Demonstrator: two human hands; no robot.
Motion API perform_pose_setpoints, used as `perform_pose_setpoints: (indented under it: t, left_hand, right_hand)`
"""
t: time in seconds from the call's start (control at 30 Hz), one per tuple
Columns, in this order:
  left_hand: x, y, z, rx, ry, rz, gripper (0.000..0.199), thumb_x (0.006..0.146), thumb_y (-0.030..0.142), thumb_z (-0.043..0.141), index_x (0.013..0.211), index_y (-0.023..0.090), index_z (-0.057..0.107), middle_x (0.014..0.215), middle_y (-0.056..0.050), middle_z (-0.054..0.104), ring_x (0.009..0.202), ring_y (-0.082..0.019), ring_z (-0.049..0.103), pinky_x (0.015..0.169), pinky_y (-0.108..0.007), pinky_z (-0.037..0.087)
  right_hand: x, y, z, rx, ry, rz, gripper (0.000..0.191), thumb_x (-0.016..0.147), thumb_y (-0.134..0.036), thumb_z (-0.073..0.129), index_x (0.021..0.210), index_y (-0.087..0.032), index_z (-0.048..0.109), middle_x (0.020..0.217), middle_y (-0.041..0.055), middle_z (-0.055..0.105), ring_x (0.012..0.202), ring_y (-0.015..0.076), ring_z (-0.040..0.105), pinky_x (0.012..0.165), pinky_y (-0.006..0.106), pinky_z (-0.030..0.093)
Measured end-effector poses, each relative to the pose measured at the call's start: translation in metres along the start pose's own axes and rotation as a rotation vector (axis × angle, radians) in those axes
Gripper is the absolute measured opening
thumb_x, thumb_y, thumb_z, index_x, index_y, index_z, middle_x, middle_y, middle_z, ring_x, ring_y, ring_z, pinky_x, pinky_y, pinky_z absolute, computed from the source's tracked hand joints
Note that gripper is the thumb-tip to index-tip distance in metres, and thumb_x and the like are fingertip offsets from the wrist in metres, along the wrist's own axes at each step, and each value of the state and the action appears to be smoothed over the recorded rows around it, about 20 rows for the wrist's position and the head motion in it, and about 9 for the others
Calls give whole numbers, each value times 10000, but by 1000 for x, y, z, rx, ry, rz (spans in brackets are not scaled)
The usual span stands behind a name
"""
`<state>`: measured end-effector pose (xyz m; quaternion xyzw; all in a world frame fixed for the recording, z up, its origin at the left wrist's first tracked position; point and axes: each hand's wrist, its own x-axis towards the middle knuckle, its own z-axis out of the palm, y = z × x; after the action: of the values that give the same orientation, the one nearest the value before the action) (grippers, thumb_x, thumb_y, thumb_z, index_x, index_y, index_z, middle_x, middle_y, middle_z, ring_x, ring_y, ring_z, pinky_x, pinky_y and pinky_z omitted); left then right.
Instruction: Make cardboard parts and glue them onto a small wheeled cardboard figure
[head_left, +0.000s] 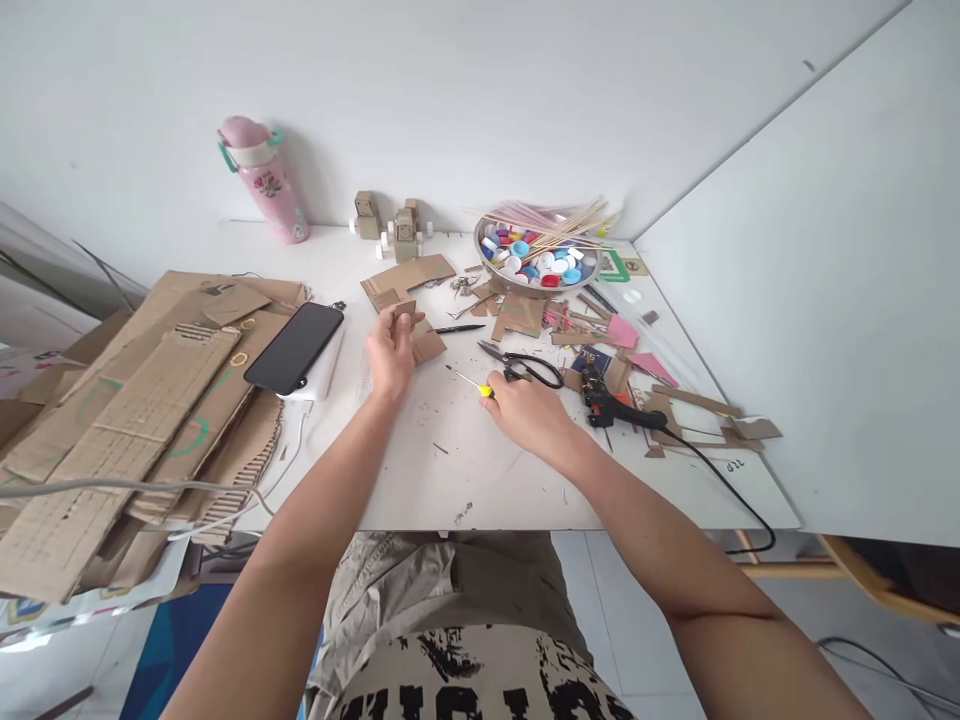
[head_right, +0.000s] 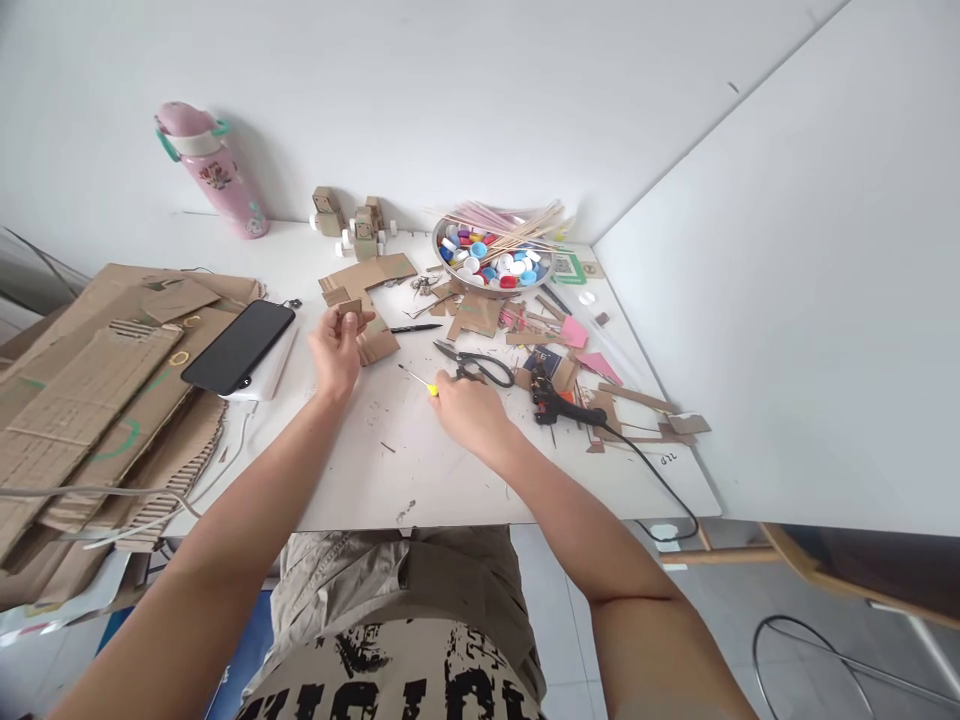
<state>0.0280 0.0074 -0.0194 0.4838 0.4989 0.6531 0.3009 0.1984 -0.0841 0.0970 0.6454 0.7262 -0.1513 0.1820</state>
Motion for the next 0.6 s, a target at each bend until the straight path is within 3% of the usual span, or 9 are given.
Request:
perform_pose_setpoints:
  t: [0.2, 0.33, 0.47, 0.6]
  left_hand:
    - [-9, 3, 3, 19, -97, -47, 253, 1072, 471, 604, 1008, 238, 680, 994, -83, 879, 1004, -230, 858, 988, -395, 674]
    - [-11, 5, 1, 48, -130, -50, 228, 1063, 438, 601, 951, 246, 654, 984, -81, 878, 1023, -238, 858, 971, -391, 672]
    - [-12, 6, 0, 110, -159, -73, 189, 1055, 408, 612, 962, 248, 654, 1009, -80, 885, 997, -237, 853, 948, -390, 665]
    - [-12, 7, 2, 179, -194, -51, 107, 1036, 328, 633, 979, 248, 673, 1022, -65, 889, 964, -222, 841, 911, -365, 659]
  right_hand:
    - [13, -22, 17, -42, 84, 2, 448, 1120, -135, 382, 1533, -117, 554, 1230, 245, 822, 1123, 344, 838, 853, 360, 624]
    - [17, -24, 10, -73, 164, -55, 431, 1098, -139, 453, 1504, -158, 596, 1285, 226, 800, 1182, 334, 803, 856, 343, 625]
    - [28, 2, -14, -44, 278, -8, 368, 1108, -233, 493, 1432, -202, 665, 1325, 212, 790, 1213, 341, 761, 870, 354, 589]
    - [63, 38, -38, -14, 467, -27, 366, 1113, -246, 440, 1315, -179, 738, 1257, 204, 798, 1131, 346, 739, 863, 381, 546]
